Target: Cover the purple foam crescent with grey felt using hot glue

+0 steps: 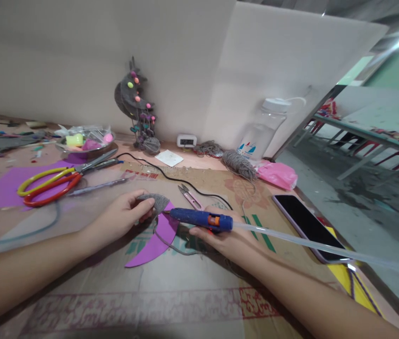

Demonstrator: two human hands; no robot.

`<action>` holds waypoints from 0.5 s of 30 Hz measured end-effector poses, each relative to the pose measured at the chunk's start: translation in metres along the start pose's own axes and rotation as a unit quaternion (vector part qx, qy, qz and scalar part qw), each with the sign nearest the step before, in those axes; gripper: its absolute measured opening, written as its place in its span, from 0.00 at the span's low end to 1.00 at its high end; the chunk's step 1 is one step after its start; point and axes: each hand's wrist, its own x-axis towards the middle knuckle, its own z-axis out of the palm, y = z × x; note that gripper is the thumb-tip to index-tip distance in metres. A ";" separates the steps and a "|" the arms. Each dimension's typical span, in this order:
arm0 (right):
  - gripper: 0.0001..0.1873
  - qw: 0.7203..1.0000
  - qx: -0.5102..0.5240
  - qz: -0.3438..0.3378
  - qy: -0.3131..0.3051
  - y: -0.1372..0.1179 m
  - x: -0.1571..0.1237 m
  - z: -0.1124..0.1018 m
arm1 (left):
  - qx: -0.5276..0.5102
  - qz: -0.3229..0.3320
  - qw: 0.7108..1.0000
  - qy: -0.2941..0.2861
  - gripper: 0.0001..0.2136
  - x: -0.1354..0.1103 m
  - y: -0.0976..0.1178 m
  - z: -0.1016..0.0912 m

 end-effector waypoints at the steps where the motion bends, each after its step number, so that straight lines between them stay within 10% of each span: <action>1: 0.16 1.000 0.001 0.005 0.002 0.000 0.000 0.000 | 0.000 0.003 1.000 -0.001 0.11 0.000 0.000 0.000; 15: 0.17 0.999 0.005 0.014 0.031 0.004 0.000 0.001 | 0.003 0.010 1.000 0.002 0.11 0.000 -0.002 0.000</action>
